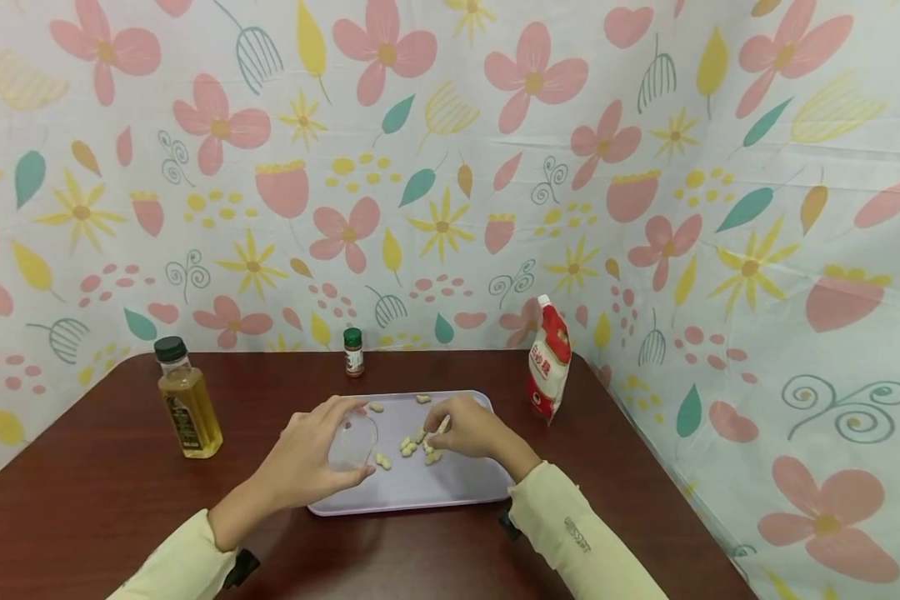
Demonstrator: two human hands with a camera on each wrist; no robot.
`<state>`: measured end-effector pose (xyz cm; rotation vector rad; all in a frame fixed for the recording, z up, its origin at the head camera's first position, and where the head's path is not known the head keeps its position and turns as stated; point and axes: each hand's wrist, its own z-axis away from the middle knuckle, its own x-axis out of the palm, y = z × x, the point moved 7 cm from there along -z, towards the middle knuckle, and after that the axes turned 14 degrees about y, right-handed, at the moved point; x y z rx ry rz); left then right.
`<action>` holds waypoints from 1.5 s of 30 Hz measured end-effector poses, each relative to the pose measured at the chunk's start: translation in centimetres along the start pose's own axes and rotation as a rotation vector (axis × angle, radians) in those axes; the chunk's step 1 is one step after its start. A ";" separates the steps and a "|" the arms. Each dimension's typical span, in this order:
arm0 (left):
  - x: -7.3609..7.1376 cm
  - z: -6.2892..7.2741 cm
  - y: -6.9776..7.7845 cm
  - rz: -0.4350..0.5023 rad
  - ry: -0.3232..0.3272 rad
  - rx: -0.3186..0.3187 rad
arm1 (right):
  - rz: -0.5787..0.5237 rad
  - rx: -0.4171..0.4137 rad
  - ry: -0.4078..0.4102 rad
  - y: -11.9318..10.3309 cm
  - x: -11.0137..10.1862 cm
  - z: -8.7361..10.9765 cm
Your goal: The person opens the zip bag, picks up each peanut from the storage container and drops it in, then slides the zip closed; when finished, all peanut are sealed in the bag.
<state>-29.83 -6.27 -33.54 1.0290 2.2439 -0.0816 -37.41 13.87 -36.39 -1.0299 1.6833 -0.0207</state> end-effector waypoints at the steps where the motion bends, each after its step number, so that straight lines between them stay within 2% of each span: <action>1: 0.0 0.0 0.0 -0.002 0.001 0.002 | 0.001 0.014 -0.010 0.5 0.1 0.0; 6: 0.2 -0.1 0.2 -0.003 0.002 0.002 | -0.007 0.053 -0.042 2.5 0.5 -0.2; 12: 0.4 -0.1 0.4 -0.017 -0.008 0.014 | -0.011 0.060 -0.073 4.8 1.0 -0.2; 17: 0.5 -0.1 0.3 -0.008 -0.012 0.011 | -0.026 0.095 -0.084 6.0 1.7 -0.2; 23: 0.7 -0.1 0.5 0.003 -0.019 0.025 | -0.005 0.084 -0.079 5.9 1.9 -0.2; 36: 1.1 0.3 0.5 0.002 -0.058 0.011 | 0.050 0.077 -0.064 6.0 1.8 -0.1; 42: 1.0 0.3 0.6 0.091 -0.049 -0.020 | 0.054 0.079 0.017 5.5 0.9 -0.1; 45: 0.9 0.4 0.7 0.096 -0.061 -0.043 | 0.034 0.077 0.054 5.0 0.5 0.0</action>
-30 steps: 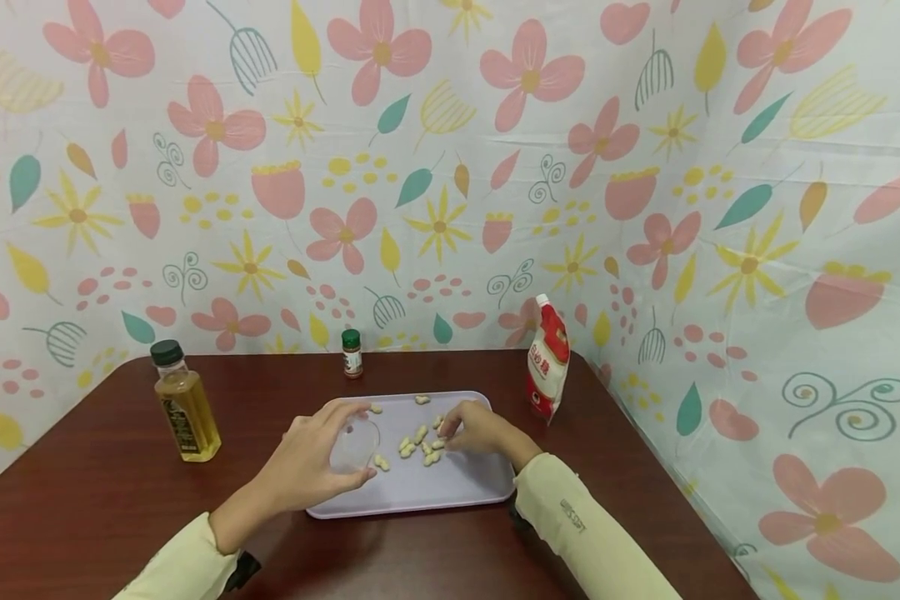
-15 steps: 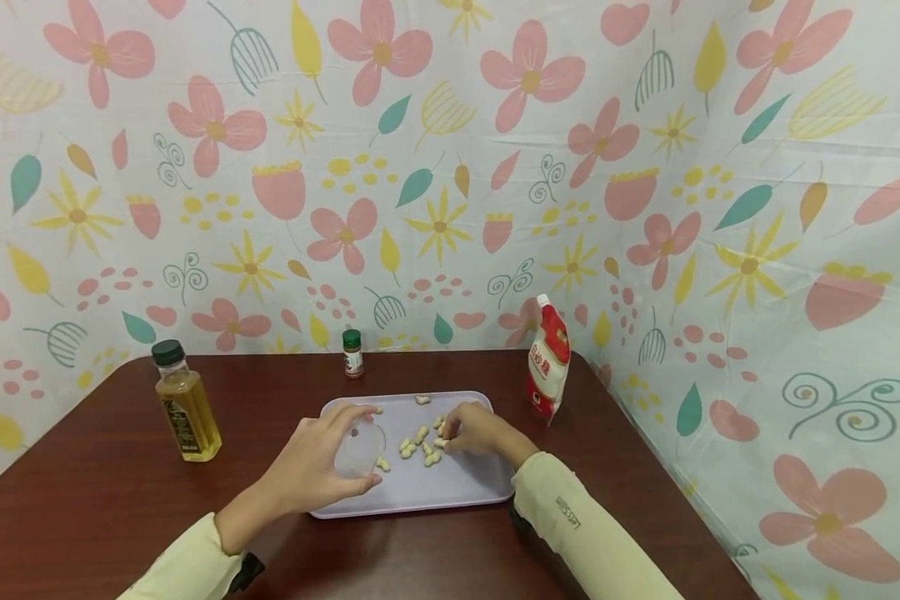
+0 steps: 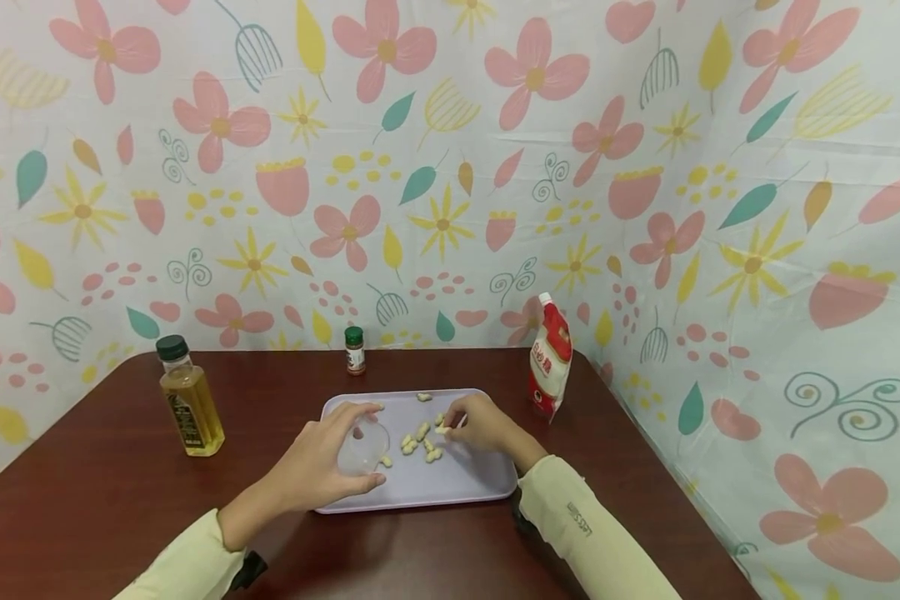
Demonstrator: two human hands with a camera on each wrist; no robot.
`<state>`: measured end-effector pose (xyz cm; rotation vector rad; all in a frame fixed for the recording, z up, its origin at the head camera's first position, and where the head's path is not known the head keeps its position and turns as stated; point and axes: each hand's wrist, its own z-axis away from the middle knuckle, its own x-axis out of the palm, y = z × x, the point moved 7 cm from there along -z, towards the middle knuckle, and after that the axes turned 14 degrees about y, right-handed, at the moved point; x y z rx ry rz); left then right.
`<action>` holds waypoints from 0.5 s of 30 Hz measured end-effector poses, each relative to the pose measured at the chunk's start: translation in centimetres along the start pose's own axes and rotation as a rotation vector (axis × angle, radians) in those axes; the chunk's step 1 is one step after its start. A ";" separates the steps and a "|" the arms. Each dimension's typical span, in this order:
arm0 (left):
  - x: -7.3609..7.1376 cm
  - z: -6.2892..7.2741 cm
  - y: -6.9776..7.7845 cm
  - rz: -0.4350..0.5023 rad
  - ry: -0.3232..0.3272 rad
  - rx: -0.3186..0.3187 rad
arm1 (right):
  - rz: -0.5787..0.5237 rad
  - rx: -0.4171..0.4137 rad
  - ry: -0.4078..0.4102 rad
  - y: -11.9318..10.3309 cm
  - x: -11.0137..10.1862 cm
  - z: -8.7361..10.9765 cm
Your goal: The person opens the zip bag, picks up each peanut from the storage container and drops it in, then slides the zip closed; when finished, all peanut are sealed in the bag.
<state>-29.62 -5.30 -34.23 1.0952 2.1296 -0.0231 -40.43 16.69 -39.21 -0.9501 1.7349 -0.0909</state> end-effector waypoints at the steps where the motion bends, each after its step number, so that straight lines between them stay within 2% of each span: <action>1: 0.0 0.0 0.0 -0.006 -0.003 -0.005 | -0.005 -0.001 0.011 -0.1 -0.2 0.1; 6: 0.2 -0.1 -0.1 -0.034 -0.002 -0.026 | -0.062 0.012 0.067 -0.7 -0.9 0.4; 15: 0.4 -0.2 -0.3 -0.047 0.011 -0.037 | -0.165 0.009 0.209 -3.1 -2.5 0.9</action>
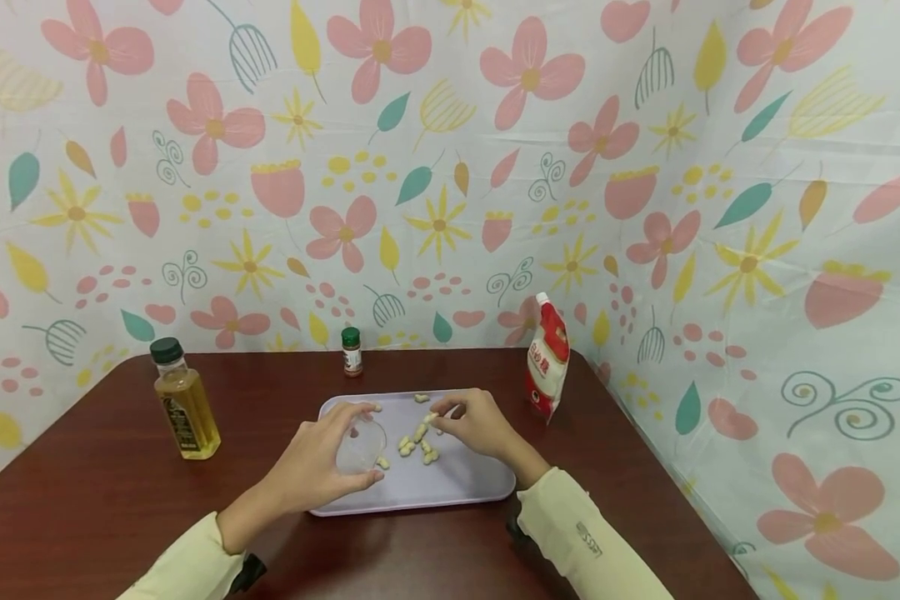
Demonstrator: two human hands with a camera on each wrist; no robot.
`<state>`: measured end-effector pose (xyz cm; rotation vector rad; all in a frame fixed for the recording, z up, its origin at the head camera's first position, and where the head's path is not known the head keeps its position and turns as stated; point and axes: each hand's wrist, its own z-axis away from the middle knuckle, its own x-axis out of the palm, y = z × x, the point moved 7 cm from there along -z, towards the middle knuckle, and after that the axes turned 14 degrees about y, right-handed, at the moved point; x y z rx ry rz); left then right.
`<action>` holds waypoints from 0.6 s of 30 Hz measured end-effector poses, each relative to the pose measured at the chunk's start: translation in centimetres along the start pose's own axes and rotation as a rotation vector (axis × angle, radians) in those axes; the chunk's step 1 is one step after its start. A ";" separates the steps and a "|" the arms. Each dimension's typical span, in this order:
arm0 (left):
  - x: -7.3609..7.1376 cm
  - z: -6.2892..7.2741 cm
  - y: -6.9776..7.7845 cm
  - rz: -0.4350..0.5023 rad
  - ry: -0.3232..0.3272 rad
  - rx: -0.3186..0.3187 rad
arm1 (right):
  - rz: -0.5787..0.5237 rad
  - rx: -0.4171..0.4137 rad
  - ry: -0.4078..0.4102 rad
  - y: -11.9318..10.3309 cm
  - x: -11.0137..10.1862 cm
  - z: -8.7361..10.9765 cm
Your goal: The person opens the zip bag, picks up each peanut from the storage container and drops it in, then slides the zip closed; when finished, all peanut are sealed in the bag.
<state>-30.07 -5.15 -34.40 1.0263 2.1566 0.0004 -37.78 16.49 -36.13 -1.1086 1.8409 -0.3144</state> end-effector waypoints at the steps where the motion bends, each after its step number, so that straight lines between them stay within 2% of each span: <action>1: 0.0 0.0 0.0 -0.004 0.002 -0.001 | -0.014 0.003 0.012 -0.3 0.0 0.1; 7: -0.1 0.0 -0.1 -0.024 0.008 -0.022 | -0.065 0.002 0.072 -2.4 -0.3 0.4; 18: 0.0 0.0 -0.2 -0.021 0.027 -0.071 | -0.187 -0.059 0.137 -7.3 -0.8 1.4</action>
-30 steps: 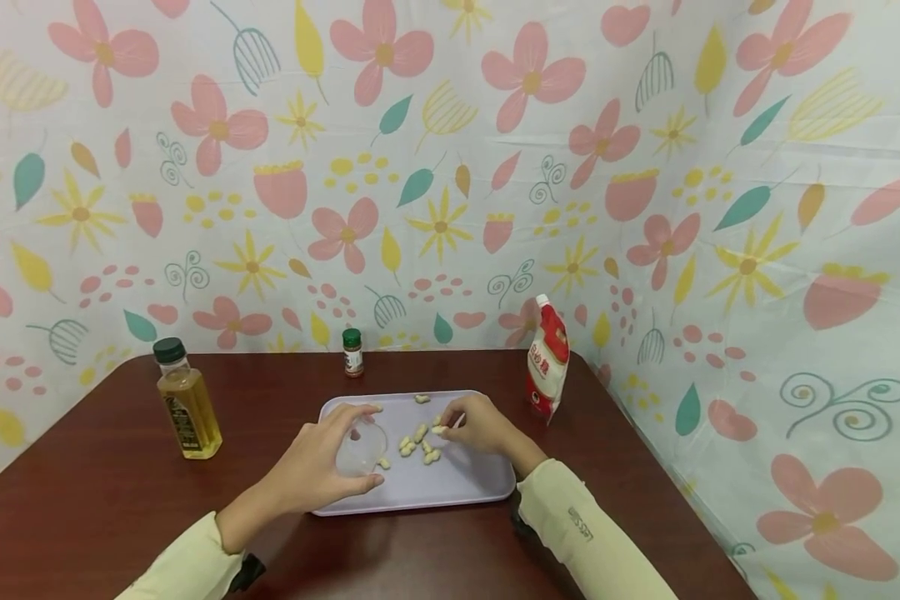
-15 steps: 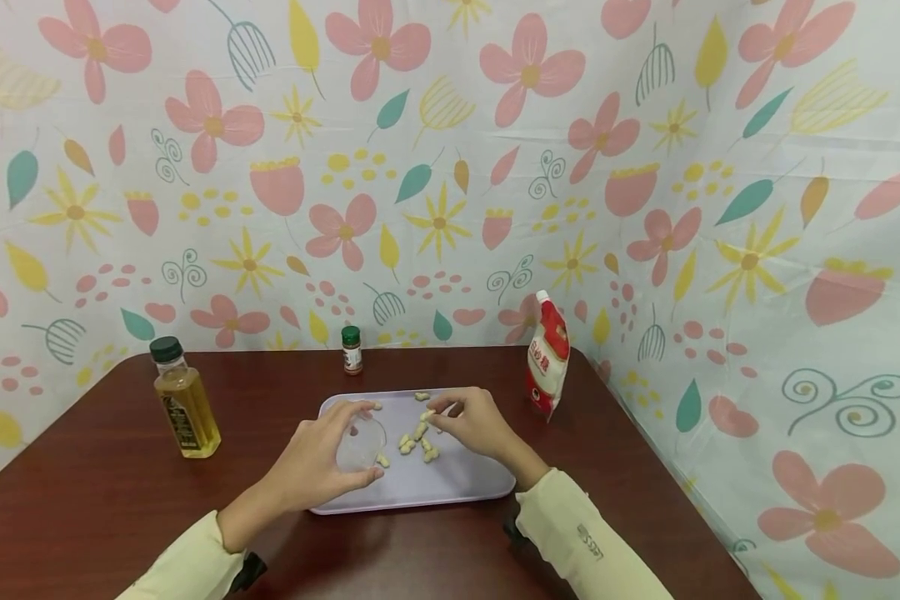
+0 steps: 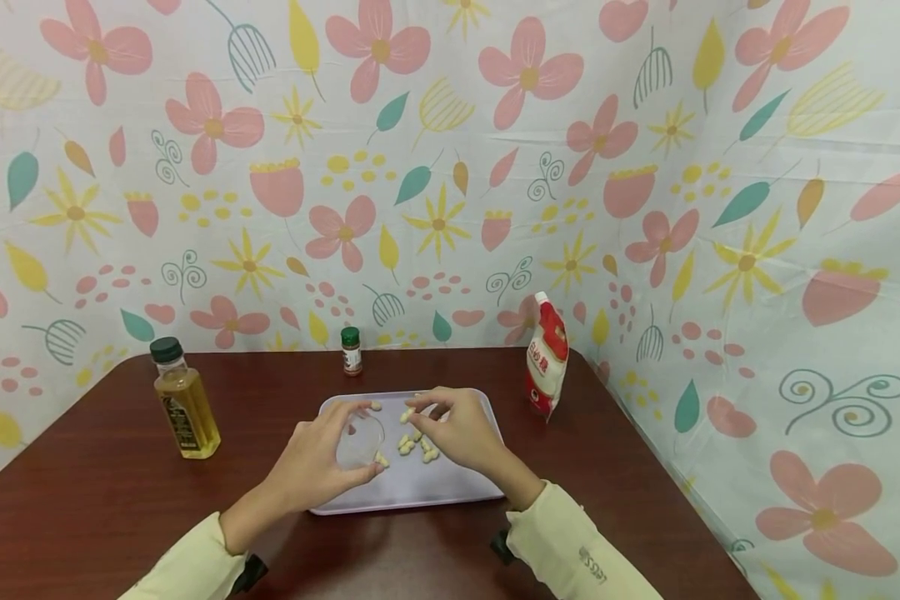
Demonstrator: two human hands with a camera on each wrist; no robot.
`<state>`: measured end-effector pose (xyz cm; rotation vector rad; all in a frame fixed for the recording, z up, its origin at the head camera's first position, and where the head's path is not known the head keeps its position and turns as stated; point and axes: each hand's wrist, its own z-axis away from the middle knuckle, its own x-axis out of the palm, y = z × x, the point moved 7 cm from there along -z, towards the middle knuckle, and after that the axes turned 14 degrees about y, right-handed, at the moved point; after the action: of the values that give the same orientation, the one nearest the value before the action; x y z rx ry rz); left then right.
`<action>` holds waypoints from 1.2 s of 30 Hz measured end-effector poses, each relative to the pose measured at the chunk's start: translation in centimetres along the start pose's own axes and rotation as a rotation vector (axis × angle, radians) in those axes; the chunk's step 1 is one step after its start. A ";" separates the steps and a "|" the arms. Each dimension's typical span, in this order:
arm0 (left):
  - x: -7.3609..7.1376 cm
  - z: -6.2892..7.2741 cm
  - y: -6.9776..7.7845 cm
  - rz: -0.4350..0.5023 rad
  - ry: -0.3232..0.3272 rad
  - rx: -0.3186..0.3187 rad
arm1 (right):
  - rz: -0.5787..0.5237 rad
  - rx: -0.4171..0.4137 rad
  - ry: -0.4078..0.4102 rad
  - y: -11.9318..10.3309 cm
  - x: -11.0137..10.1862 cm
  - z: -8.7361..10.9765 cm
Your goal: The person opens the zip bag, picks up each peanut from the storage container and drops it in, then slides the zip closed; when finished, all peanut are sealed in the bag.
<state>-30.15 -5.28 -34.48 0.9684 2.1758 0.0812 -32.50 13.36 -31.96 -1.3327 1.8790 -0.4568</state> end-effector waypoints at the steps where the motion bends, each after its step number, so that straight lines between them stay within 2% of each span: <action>1: 0.0 0.0 0.0 0.000 0.003 0.000 | -0.008 -0.014 0.004 -0.4 0.1 0.0; 6: 0.0 0.0 0.1 -0.001 0.015 -0.003 | -0.015 -0.047 0.018 -2.2 0.5 0.2; 11: 0.0 0.0 0.1 0.006 0.027 -0.008 | 0.003 -0.026 0.015 -3.1 1.1 0.5; 21: 0.1 0.1 0.2 0.015 0.019 -0.020 | -0.015 0.055 -0.021 -3.1 2.2 0.7; 30: 0.0 0.0 0.1 0.042 0.052 -0.010 | 0.010 0.025 -0.026 -3.1 2.1 0.6; 36: 0.0 0.0 0.1 0.040 0.052 -0.014 | 0.052 0.039 -0.008 -2.6 1.4 0.6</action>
<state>-30.09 -5.20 -34.41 1.0121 2.2006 0.1412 -30.64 11.14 -31.15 -1.2553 1.8847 -0.4579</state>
